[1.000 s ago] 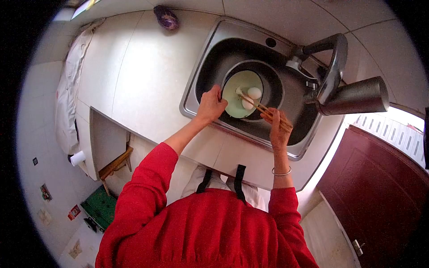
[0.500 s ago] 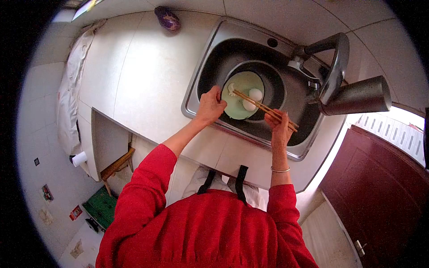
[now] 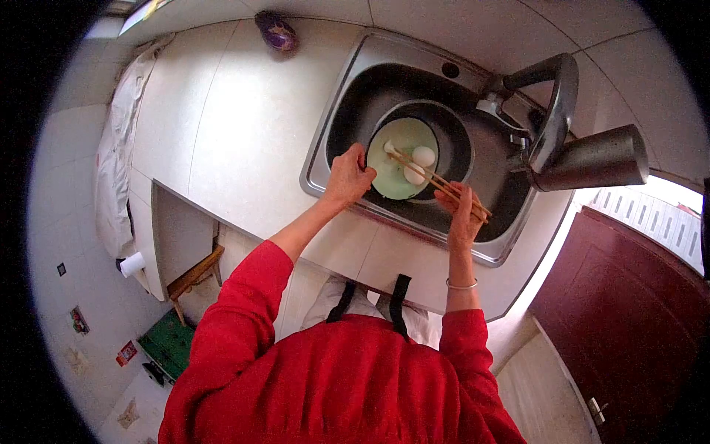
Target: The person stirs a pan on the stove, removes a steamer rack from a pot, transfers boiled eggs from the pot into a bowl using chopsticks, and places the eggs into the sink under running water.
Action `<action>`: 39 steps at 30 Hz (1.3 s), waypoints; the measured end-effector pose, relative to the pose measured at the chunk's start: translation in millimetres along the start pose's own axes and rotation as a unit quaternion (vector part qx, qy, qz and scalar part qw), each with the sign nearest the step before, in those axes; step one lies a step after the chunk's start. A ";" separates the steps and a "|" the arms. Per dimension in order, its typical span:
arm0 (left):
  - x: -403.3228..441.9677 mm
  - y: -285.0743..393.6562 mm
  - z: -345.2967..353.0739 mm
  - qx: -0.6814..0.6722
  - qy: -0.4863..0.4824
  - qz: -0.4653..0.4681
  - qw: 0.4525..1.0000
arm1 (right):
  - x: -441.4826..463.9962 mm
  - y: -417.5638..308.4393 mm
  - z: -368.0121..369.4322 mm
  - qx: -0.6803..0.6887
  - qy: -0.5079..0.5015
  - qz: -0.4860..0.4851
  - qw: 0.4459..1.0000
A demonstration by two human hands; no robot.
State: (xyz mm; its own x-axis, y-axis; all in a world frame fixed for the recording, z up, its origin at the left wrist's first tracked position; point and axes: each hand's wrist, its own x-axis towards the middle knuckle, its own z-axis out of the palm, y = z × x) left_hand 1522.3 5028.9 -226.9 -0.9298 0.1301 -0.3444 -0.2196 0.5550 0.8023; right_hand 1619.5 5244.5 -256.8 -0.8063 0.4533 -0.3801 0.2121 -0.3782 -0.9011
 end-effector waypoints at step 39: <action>54.6 -8.8 39.4 0.420 -0.017 0.323 0.848 | -100.2 -203.6 -33.0 0.372 -0.274 -0.070 0.884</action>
State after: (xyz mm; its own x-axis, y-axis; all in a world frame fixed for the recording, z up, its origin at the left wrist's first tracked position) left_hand 1485.1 5063.5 -271.9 -0.7632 0.6460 0.0099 0.6341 0.7461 0.2032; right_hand 1675.3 5302.8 -42.2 -0.9855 0.1562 0.0670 -0.1693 -0.8683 -0.4663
